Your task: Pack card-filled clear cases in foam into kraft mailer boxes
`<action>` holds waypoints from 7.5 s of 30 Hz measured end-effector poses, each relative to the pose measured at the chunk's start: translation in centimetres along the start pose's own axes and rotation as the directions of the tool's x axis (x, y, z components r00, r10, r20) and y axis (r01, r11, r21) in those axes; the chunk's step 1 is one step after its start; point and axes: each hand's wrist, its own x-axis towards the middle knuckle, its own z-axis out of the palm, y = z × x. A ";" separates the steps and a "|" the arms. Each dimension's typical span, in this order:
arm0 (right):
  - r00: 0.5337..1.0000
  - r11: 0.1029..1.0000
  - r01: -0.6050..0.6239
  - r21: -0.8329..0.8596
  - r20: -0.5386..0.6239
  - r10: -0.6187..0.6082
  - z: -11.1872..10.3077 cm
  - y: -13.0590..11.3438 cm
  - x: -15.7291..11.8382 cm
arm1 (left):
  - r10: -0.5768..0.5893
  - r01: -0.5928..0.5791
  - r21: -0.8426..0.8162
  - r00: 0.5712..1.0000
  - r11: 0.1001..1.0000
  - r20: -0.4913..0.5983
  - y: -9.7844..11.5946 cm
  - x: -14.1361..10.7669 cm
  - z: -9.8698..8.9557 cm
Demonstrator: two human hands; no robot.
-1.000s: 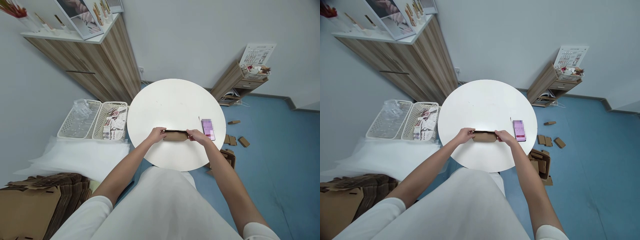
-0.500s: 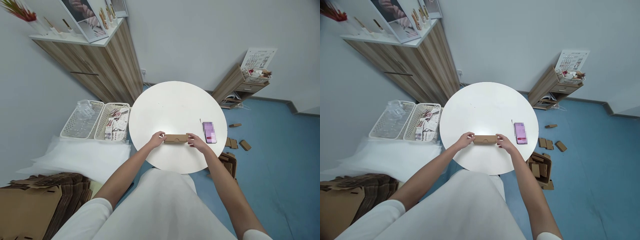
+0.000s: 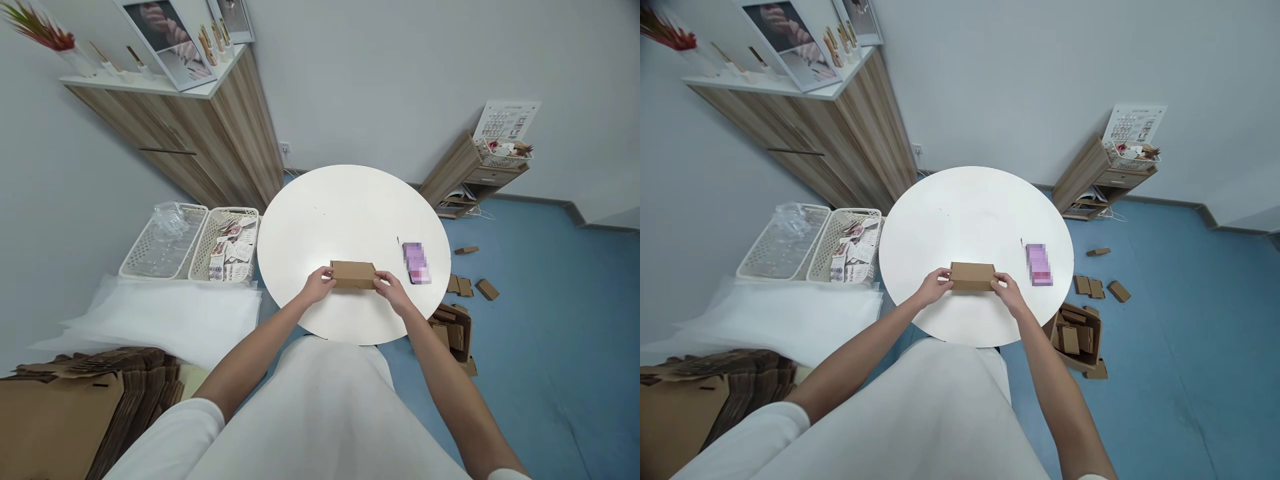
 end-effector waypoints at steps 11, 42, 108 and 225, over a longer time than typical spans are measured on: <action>0.974 0.996 0.027 -0.079 -0.222 -0.044 3.6 5.8 -2.1 | -0.050 0.063 0.108 0.991 0.992 -0.121 -3.8 -2.1 3.3; 0.912 0.991 0.001 0.137 -0.406 0.055 -12.9 10.0 -8.6 | 0.101 -0.154 0.275 0.975 0.949 0.196 7.8 -1.9 18.6; 0.799 0.897 0.326 -0.299 0.594 -0.093 15.2 0.2 -1.6 | -0.416 0.362 -0.210 0.840 0.908 -0.349 -7.6 -17.1 -4.5; 0.956 0.973 0.139 0.181 0.232 -0.180 8.3 -0.8 -0.9 | -0.213 0.147 -0.442 0.971 0.885 -0.104 1.1 -4.9 -2.4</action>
